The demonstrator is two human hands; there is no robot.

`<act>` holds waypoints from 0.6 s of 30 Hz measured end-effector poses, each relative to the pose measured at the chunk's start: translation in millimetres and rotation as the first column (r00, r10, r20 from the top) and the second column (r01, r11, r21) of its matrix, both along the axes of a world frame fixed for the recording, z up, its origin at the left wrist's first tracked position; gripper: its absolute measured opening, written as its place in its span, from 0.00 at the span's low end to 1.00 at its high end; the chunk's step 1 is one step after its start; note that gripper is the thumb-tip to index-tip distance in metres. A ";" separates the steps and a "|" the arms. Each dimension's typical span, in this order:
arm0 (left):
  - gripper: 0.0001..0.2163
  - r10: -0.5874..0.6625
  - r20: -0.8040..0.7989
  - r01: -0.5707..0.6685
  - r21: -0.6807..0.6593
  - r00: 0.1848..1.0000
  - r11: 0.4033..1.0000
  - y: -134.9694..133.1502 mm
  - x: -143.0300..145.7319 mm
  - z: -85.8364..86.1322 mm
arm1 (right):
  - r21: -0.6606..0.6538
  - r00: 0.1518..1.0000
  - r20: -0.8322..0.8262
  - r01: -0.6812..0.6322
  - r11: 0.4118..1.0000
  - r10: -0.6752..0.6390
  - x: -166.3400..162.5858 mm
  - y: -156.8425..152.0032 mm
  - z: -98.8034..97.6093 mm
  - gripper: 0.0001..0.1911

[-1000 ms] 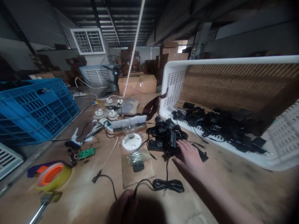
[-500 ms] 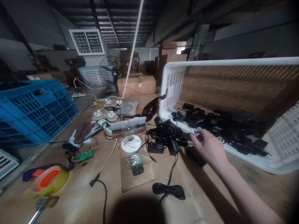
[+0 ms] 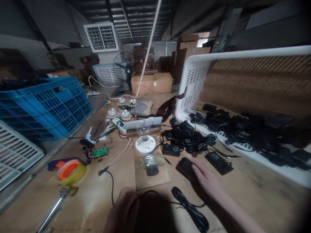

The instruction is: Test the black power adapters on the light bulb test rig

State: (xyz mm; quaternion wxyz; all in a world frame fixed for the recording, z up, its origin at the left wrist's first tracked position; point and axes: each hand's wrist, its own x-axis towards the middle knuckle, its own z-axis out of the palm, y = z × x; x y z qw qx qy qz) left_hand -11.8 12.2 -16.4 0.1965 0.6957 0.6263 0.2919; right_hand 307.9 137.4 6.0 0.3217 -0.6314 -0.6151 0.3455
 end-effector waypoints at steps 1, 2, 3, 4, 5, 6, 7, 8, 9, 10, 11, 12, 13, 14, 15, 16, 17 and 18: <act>0.07 0.007 -0.005 -0.007 0.003 1.000 1.000 2.3 1.7 -1.2 | 0.041 0.996 0.085 -0.033 0.999 0.030 0.1 -3.6 -1.8 0.28; 0.06 0.012 -0.010 -0.012 -0.002 1.000 1.000 3.9 3.5 -1.9 | 0.063 0.985 0.154 -0.089 0.994 0.078 -0.7 -6.4 -2.4 0.30; 0.06 0.013 -0.015 -0.013 -0.016 1.000 1.000 5.0 5.1 -2.1 | 0.063 0.967 0.211 -0.157 0.986 0.141 -2.5 -8.4 -1.8 0.31; 0.07 0.021 -0.026 -0.022 -0.032 0.999 0.999 5.5 6.2 -1.8 | 0.044 0.944 0.258 -0.224 0.974 0.206 -5.0 -9.9 -0.1 0.31; 0.07 0.024 -0.041 -0.026 -0.044 0.999 0.999 5.6 6.8 -1.1 | 0.013 0.922 0.289 -0.273 0.962 0.258 -8.4 -11.0 2.4 0.28; 0.08 0.023 -0.054 -0.026 -0.048 0.998 0.999 5.3 6.9 -0.1 | -0.016 0.912 0.296 -0.293 0.956 0.284 -12.7 -12.0 5.3 0.25; 0.08 0.020 -0.064 -0.023 -0.046 0.998 0.999 4.8 6.8 1.1 | -0.029 0.922 0.267 -0.284 0.958 0.282 -18.1 -13.3 8.4 0.22; 0.09 0.019 -0.070 -0.021 -0.039 0.997 0.999 4.2 6.5 2.5 | -0.027 0.945 0.201 -0.258 0.966 0.258 -24.8 -15.1 11.4 0.20; 0.09 0.024 -0.069 -0.026 -0.032 0.997 0.999 3.5 6.4 3.9 | -0.019 0.971 0.106 -0.216 0.976 0.217 -32.9 -17.8 14.4 0.21; 0.09 0.031 -0.062 -0.033 -0.032 0.998 0.999 2.8 6.5 5.3 | -0.005 0.986 0.001 -0.165 0.986 0.165 -42.5 -21.5 17.1 0.24; 0.08 0.042 -0.053 -0.044 -0.032 0.998 0.999 2.1 6.9 6.8 | 0.012 0.988 -0.094 -0.118 0.993 0.119 -53.2 -26.1 19.6 0.26; 0.08 0.057 -0.044 -0.059 -0.032 0.997 0.998 1.5 7.6 8.1 | 0.024 0.983 -0.160 -0.091 0.996 0.093 -64.8 -31.4 22.0 0.29; 0.09 0.068 -0.038 -0.069 -0.032 0.997 0.997 1.0 8.4 9.4 | 0.026 0.978 -0.192 -0.082 0.996 0.086 -76.8 -36.7 24.1 0.33; 0.11 0.078 -0.031 -0.079 -0.032 0.996 0.996 0.4 9.4 10.4 | 0.018 0.978 -0.190 -0.085 0.996 0.086 -88.6 -41.6 25.9 0.36; 0.12 0.084 -0.025 -0.085 -0.032 0.996 0.996 -0.3 10.4 11.1 | 0.003 0.983 -0.161 -0.092 0.996 0.092 -99.7 -45.6 27.2 0.40; 0.12 0.086 -0.019 -0.087 -0.033 0.996 0.996 -1.2 11.4 11.5 | -0.014 0.989 -0.116 -0.098 0.995 0.096 -109.6 -48.3 28.0 0.42; 0.12 0.085 -0.014 -0.086 -0.036 0.996 0.996 -2.4 12.2 11.5 | -0.027 0.993 -0.061 -0.101 0.995 0.099 -117.9 -49.7 28.2 0.42; 0.12 0.084 -0.008 -0.084 -0.043 0.996 0.996 -4.0 12.9 11.2 | -0.031 0.995 -0.004 -0.096 0.995 0.096 -124.3 -50.0 27.9 0.41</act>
